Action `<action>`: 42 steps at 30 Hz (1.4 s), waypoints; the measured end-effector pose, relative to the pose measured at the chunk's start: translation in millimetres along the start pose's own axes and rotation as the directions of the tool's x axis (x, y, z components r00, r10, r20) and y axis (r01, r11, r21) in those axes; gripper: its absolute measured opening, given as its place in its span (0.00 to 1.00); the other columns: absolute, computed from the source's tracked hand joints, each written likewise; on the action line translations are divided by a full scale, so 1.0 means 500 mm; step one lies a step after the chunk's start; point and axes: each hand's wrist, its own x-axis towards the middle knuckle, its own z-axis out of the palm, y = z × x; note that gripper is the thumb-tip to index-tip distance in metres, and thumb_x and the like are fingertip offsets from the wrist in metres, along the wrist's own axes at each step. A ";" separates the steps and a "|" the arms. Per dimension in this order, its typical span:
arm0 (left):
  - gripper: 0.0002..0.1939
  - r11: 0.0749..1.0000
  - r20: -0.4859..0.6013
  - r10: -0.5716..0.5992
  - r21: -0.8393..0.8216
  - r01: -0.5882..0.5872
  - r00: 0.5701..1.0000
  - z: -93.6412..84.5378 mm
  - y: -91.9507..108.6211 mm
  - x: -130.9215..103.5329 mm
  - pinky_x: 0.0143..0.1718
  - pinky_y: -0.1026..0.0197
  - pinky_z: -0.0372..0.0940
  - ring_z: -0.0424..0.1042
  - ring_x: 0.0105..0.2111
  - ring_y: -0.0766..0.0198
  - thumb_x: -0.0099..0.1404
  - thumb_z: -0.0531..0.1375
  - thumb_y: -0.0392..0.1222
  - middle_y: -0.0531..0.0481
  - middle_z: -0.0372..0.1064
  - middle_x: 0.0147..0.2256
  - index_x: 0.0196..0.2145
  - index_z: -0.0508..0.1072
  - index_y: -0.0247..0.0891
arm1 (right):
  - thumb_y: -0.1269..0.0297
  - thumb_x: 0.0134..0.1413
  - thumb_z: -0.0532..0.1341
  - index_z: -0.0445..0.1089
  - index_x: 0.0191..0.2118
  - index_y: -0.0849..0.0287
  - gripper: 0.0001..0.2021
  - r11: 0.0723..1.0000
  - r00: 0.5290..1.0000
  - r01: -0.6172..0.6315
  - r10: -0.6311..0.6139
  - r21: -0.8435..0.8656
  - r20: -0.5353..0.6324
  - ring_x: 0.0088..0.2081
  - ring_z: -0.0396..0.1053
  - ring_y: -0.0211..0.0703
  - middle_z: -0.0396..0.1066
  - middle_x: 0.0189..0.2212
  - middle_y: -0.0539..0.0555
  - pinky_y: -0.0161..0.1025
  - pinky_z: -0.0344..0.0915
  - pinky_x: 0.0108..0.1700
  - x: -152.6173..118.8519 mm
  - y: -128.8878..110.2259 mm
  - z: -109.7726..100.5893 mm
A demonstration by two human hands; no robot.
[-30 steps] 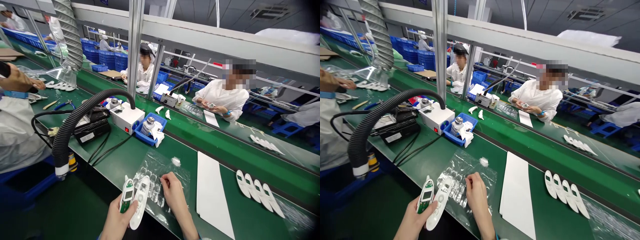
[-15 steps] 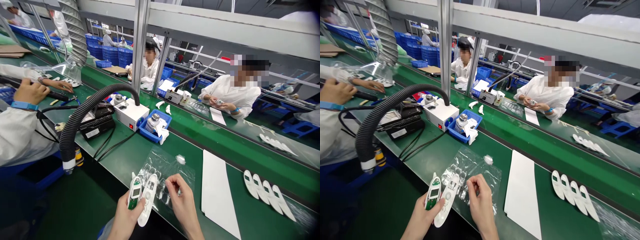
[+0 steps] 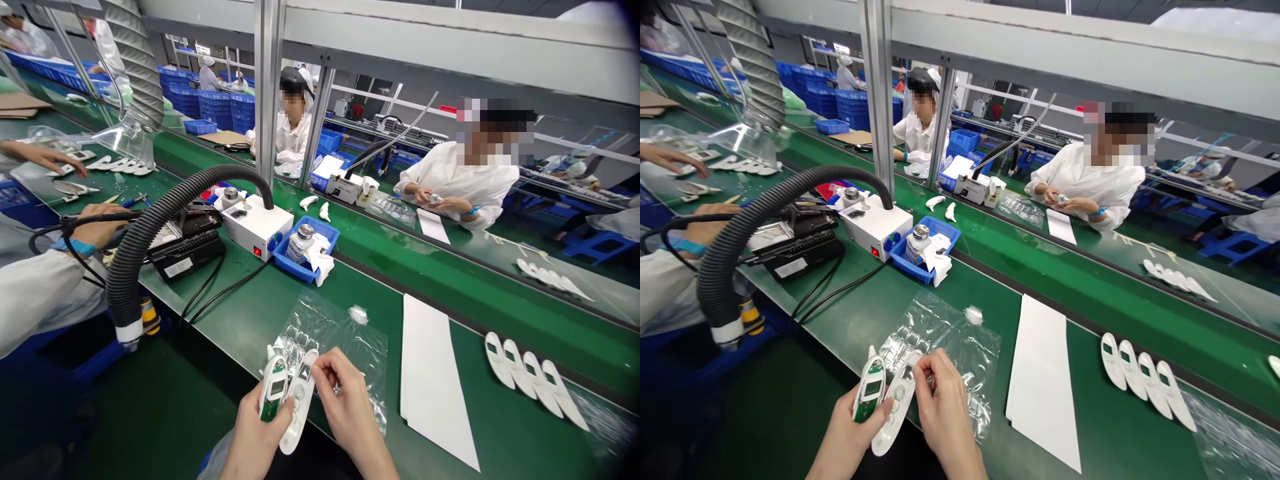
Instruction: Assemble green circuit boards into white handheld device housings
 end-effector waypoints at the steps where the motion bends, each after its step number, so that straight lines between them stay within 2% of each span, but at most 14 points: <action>1: 0.11 1.000 -0.009 0.003 -0.002 -0.003 1.000 0.001 0.001 -0.001 0.28 0.63 0.60 0.64 0.26 0.61 0.51 0.65 0.46 0.51 0.71 0.24 0.26 0.74 0.35 | 0.63 0.66 0.51 0.60 0.29 0.57 0.12 1.000 1.000 0.003 -0.003 -0.008 0.001 0.28 0.57 0.37 0.59 0.28 0.47 0.33 0.53 0.32 0.000 0.000 -0.001; 9: 0.12 1.000 -0.025 -0.005 -0.015 0.005 1.000 0.004 0.008 -0.003 0.27 0.63 0.60 0.63 0.25 0.62 0.50 0.65 0.47 0.52 0.69 0.22 0.26 0.74 0.35 | 0.61 0.64 0.53 0.61 0.31 0.56 0.09 0.999 0.999 -0.043 0.042 -0.024 -0.022 0.27 0.56 0.37 0.59 0.27 0.46 0.34 0.53 0.31 -0.006 -0.001 0.003; 14: 0.13 1.000 0.022 0.000 0.013 0.000 1.000 -0.004 0.004 -0.005 0.28 0.63 0.63 0.66 0.26 0.60 0.52 0.66 0.48 0.50 0.72 0.24 0.28 0.75 0.34 | 0.57 0.61 0.56 0.56 0.33 0.55 0.10 0.981 0.986 -0.168 0.168 0.096 0.003 0.26 0.56 0.37 0.57 0.26 0.45 0.34 0.54 0.29 -0.020 0.001 0.018; 19: 0.14 0.997 0.052 0.048 0.056 -0.051 0.998 -0.022 -0.009 -0.004 0.28 0.63 0.64 0.69 0.29 0.58 0.55 0.65 0.49 0.48 0.73 0.27 0.31 0.75 0.35 | 0.58 0.60 0.57 0.54 0.31 0.54 0.12 0.955 0.983 -0.171 0.182 0.241 -0.023 0.25 0.55 0.35 0.55 0.25 0.44 0.32 0.55 0.27 -0.019 -0.006 0.043; 21: 0.14 0.998 0.029 0.050 0.030 -0.051 0.998 -0.030 -0.010 -0.003 0.28 0.63 0.64 0.69 0.28 0.58 0.55 0.65 0.50 0.48 0.73 0.27 0.31 0.75 0.35 | 0.56 0.57 0.61 0.56 0.32 0.54 0.13 0.895 0.972 -0.199 0.232 0.400 -0.035 0.24 0.57 0.36 0.58 0.24 0.44 0.32 0.57 0.26 -0.017 -0.013 0.059; 23: 0.16 1.000 0.008 0.029 -0.003 -0.029 1.000 -0.035 -0.008 -0.006 0.28 0.63 0.65 0.69 0.28 0.58 0.55 0.65 0.51 0.48 0.73 0.27 0.31 0.75 0.34 | 0.53 0.53 0.65 0.60 0.35 0.55 0.15 0.782 0.962 -0.241 0.270 0.574 0.037 0.25 0.62 0.38 0.64 0.25 0.46 0.33 0.62 0.27 -0.019 -0.021 0.081; 25: 0.18 0.999 0.001 0.014 -0.040 -0.014 1.000 -0.039 -0.006 -0.013 0.30 0.63 0.65 0.70 0.30 0.57 0.54 0.66 0.53 0.47 0.73 0.27 0.32 0.75 0.33 | 0.50 0.50 0.67 0.66 0.36 0.58 0.17 0.707 0.961 -0.254 0.261 0.660 0.091 0.29 0.68 0.42 0.71 0.28 0.51 0.36 0.66 0.31 -0.022 -0.029 0.107; 27: 0.21 0.991 -0.015 -0.016 -0.130 0.014 1.000 -0.048 -0.009 -0.019 0.32 0.63 0.66 0.70 0.31 0.57 0.52 0.68 0.54 0.47 0.73 0.28 0.36 0.76 0.33 | 0.49 0.48 0.68 0.71 0.35 0.61 0.19 0.686 0.961 -0.244 0.265 0.686 0.077 0.31 0.70 0.45 0.74 0.29 0.55 0.37 0.67 0.35 -0.025 -0.034 0.133; 30: 0.27 0.916 -0.090 -0.108 -0.395 0.064 0.990 -0.089 -0.022 -0.007 0.21 0.68 0.60 0.65 0.22 0.67 0.54 0.65 0.62 0.52 0.69 0.24 0.41 0.74 0.35 | 0.46 0.45 0.70 0.73 0.34 0.62 0.21 0.624 0.936 -0.299 0.338 0.723 0.095 0.26 0.70 0.43 0.74 0.26 0.55 0.35 0.66 0.28 -0.024 -0.038 0.166; 32: 0.29 0.831 -0.170 -0.151 -0.556 0.031 0.974 -0.144 -0.031 0.020 0.14 0.71 0.50 0.57 0.16 0.72 0.59 0.58 0.66 0.55 0.63 0.20 0.39 0.73 0.34 | 0.44 0.43 0.70 0.72 0.37 0.62 0.25 0.574 0.919 -0.355 0.358 0.738 0.164 0.18 0.66 0.38 0.73 0.24 0.55 0.32 0.59 0.18 -0.022 -0.042 0.184; 33: 0.28 0.785 -0.229 -0.168 -0.619 -0.011 0.959 -0.177 -0.035 0.038 0.13 0.71 0.50 0.56 0.15 0.73 0.60 0.57 0.66 0.55 0.63 0.19 0.36 0.73 0.33 | 0.43 0.42 0.70 0.72 0.40 0.61 0.27 0.550 0.913 -0.372 0.362 0.747 0.188 0.15 0.63 0.35 0.72 0.23 0.54 0.30 0.54 0.15 -0.021 -0.044 0.194; 37: 0.24 0.727 -0.355 -0.148 -0.671 -0.142 0.923 -0.298 -0.042 0.104 0.17 0.69 0.58 0.61 0.18 0.71 0.59 0.60 0.62 0.56 0.64 0.22 0.33 0.70 0.36 | 0.39 0.42 0.68 0.70 0.43 0.61 0.30 0.460 0.881 -0.427 0.406 0.778 0.244 0.11 0.56 0.29 0.70 0.21 0.52 0.27 0.47 0.13 -0.018 -0.051 0.236; 39: 0.23 0.722 -0.360 -0.152 -0.677 -0.145 0.921 -0.327 -0.043 0.117 0.16 0.69 0.57 0.61 0.17 0.71 0.59 0.59 0.61 0.57 0.63 0.22 0.33 0.70 0.36 | 0.35 0.44 0.65 0.71 0.38 0.63 0.31 0.432 0.849 -0.503 0.409 0.749 0.334 0.10 0.54 0.28 0.69 0.17 0.52 0.27 0.46 0.12 -0.007 -0.056 0.266; 42: 0.22 0.733 -0.357 -0.178 -0.670 -0.119 0.917 -0.342 -0.048 0.110 0.15 0.69 0.56 0.61 0.17 0.70 0.60 0.59 0.60 0.56 0.64 0.20 0.33 0.71 0.35 | 0.34 0.44 0.64 0.71 0.36 0.66 0.32 0.423 0.815 -0.578 0.343 0.698 0.466 0.09 0.53 0.27 0.68 0.16 0.51 0.25 0.42 0.10 0.031 -0.079 0.336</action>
